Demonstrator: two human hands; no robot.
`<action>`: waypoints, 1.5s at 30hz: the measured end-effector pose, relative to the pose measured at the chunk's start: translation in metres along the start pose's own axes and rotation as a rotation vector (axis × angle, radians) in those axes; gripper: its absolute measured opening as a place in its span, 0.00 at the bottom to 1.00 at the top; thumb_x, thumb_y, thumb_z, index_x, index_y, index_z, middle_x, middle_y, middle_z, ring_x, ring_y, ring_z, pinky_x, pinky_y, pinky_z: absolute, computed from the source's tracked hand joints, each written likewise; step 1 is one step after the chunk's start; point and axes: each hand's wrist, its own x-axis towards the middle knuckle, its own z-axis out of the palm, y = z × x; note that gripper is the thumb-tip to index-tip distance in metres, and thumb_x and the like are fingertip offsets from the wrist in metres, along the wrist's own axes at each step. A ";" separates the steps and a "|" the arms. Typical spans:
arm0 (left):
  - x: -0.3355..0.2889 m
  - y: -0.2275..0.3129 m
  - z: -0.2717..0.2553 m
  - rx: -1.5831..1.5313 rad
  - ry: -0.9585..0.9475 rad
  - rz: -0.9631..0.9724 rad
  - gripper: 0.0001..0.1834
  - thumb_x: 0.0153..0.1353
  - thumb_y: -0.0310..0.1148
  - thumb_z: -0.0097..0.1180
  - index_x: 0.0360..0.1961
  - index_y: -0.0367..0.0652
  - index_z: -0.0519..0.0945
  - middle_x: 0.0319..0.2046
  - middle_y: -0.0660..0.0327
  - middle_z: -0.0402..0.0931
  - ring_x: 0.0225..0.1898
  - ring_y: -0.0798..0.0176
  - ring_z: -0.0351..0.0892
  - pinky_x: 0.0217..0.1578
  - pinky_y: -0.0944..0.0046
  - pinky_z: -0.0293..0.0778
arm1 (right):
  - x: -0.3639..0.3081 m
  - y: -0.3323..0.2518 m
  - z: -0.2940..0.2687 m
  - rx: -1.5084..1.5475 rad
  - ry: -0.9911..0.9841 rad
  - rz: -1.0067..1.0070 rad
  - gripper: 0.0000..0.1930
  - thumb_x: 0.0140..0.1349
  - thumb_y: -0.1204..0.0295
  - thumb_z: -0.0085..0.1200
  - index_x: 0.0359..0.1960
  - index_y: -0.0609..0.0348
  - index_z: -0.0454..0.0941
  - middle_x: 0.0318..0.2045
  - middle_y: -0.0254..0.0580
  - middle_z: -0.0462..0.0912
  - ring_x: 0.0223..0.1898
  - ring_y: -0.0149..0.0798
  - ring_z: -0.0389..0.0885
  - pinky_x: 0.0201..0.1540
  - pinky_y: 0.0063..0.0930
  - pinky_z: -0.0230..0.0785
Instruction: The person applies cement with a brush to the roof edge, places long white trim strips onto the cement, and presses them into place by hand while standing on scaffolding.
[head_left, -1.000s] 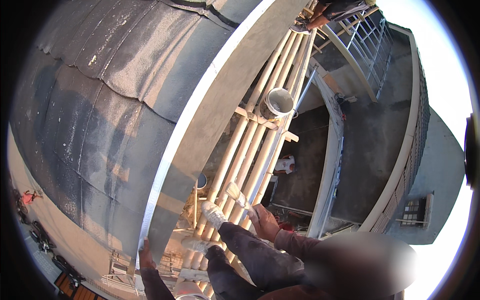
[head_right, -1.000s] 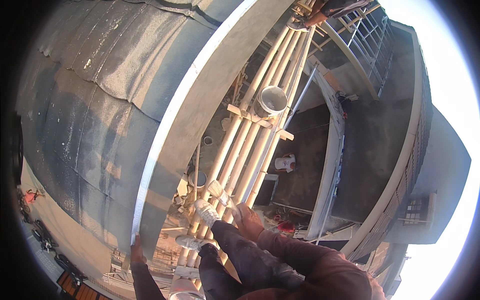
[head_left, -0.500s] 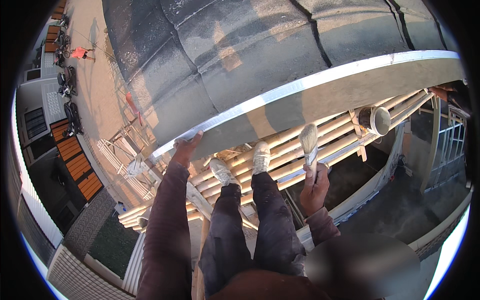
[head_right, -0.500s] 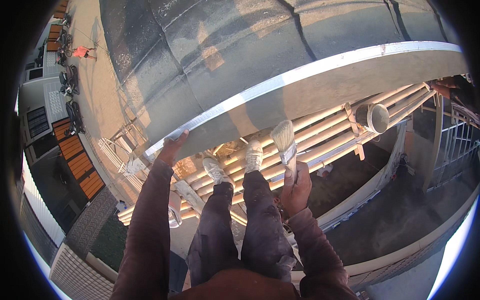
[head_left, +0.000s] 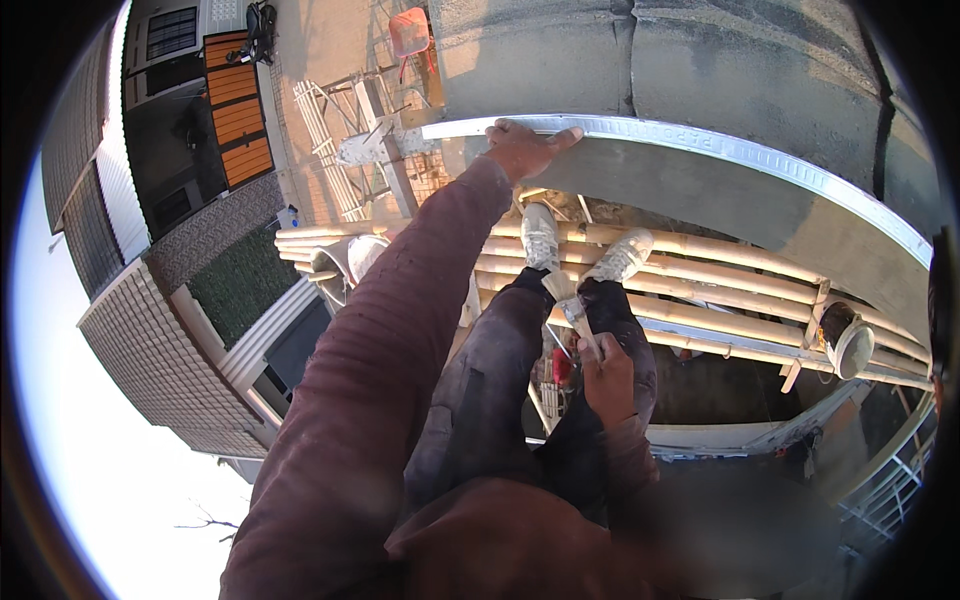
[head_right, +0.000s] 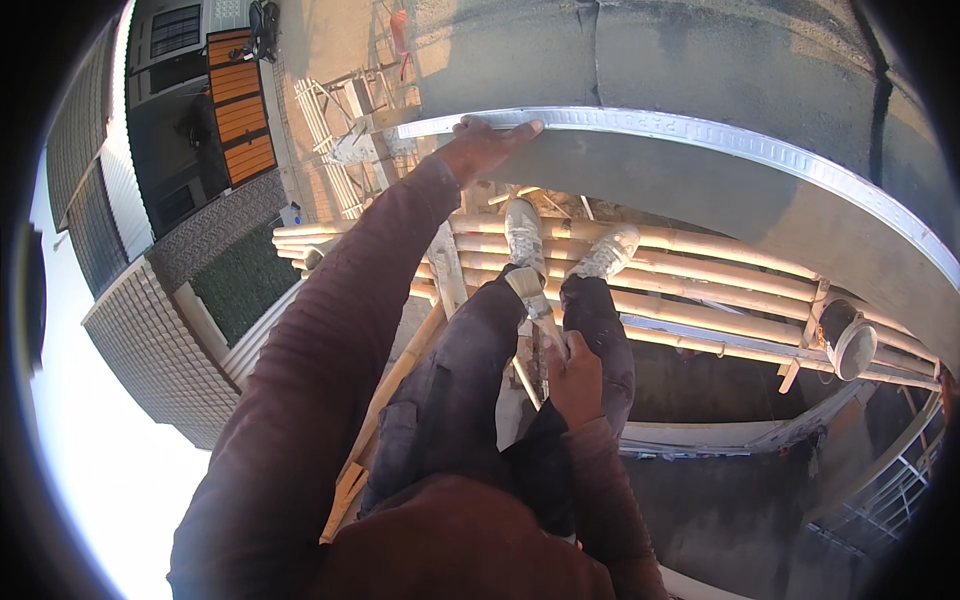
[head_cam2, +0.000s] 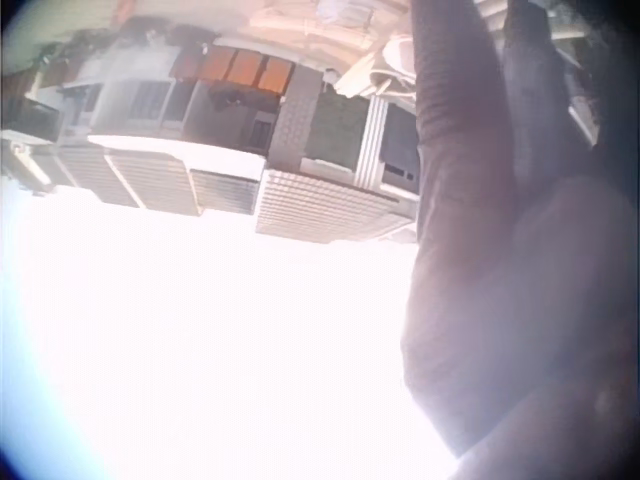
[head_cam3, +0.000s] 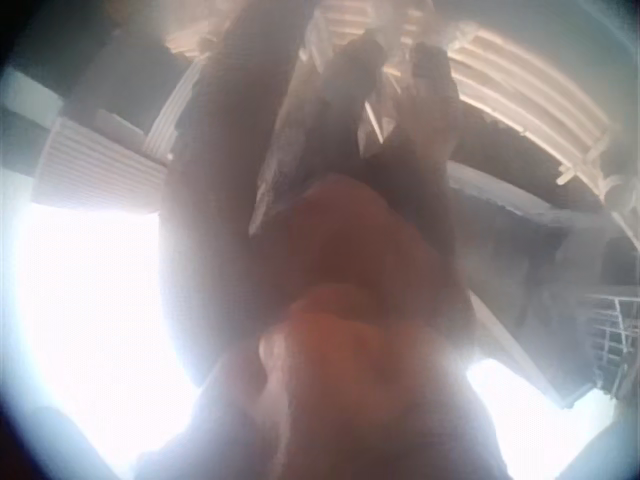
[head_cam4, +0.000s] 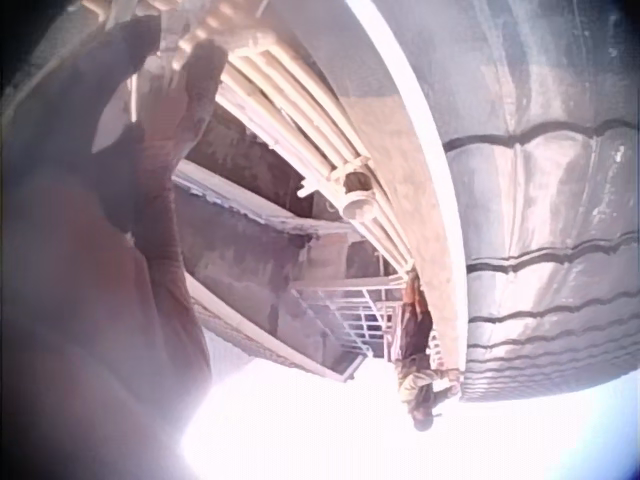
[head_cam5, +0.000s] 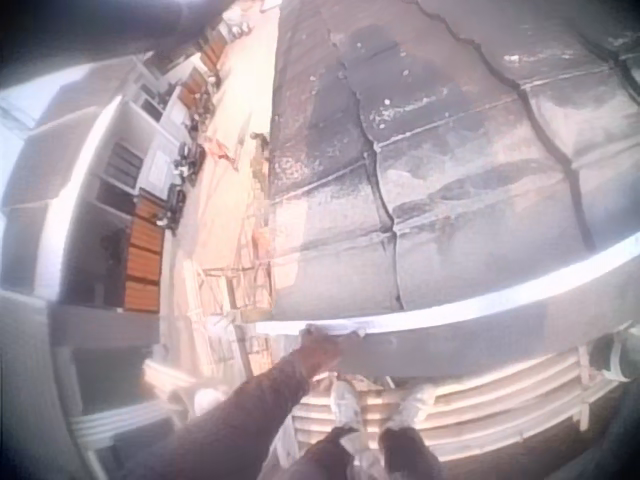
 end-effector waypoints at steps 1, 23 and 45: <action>-0.001 0.001 -0.003 -0.046 -0.042 0.073 0.66 0.56 0.83 0.41 0.69 0.23 0.58 0.70 0.29 0.51 0.74 0.31 0.43 0.71 0.33 0.43 | 0.009 0.005 0.004 -0.040 -0.034 -0.010 0.16 0.70 0.61 0.56 0.34 0.65 0.76 0.25 0.57 0.82 0.29 0.60 0.83 0.32 0.47 0.72; -0.015 0.005 -0.019 -0.131 -0.052 -0.015 0.59 0.60 0.76 0.51 0.73 0.32 0.62 0.75 0.42 0.56 0.78 0.48 0.47 0.76 0.47 0.39 | 0.081 0.058 -0.068 -0.034 -0.312 -0.021 0.21 0.69 0.54 0.54 0.33 0.63 0.79 0.25 0.57 0.82 0.32 0.63 0.81 0.37 0.54 0.71; 0.007 0.005 -0.029 0.040 0.049 0.079 0.25 0.73 0.53 0.52 0.39 0.37 0.77 0.26 0.63 0.60 0.25 0.63 0.57 0.27 0.60 0.56 | 0.095 0.069 -0.105 0.489 -0.076 -0.637 0.23 0.69 0.57 0.51 0.34 0.70 0.82 0.29 0.61 0.82 0.34 0.60 0.81 0.42 0.48 0.72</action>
